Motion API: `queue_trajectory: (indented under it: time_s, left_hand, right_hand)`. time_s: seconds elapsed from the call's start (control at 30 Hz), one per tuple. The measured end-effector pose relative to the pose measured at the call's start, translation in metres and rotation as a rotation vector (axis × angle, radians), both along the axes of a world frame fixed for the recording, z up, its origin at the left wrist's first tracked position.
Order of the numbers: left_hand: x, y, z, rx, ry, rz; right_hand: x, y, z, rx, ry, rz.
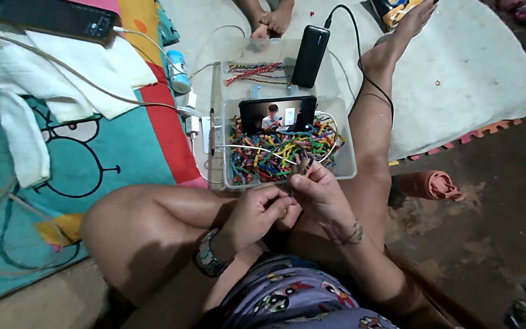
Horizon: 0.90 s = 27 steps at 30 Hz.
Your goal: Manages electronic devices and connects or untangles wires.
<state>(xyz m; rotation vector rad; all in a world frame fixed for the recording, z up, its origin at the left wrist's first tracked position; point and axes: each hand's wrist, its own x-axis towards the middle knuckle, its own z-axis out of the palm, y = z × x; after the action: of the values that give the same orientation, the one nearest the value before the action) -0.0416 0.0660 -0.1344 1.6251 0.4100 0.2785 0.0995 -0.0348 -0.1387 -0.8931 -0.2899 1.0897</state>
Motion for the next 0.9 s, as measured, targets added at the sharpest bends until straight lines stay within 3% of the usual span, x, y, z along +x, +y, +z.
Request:
queue_trajectory:
  time_s: [0.1,0.23,0.37,0.47,0.67,0.9]
  left_hand:
    - [0.000,-0.001,0.009,-0.281,0.080,0.005]
    - [-0.003,0.005,0.008,-0.766,0.096,-0.043]
    - [-0.004,0.005,0.003,-0.962,0.085,-0.081]
    - [-0.002,0.003,0.004,-0.856,0.068,-0.047]
    - [0.001,-0.002,0.007,-0.300,0.053,0.020]
    - [0.000,-0.001,0.003,-0.255,0.010,-0.009]
  right_hand:
    - [-0.001,0.003,0.004,-0.056,-0.101,0.008]
    - [0.011,-0.001,-0.005,0.096,-0.211,0.305]
    - [0.015,-0.005,-0.013,0.108,-0.206,0.289]
    - [0.010,-0.005,-0.010,0.068,-0.126,0.189]
    - [0.006,-0.005,-0.008,0.049,-0.106,0.108]
    - [0.004,-0.001,-0.001,-0.006,-0.097,0.036]
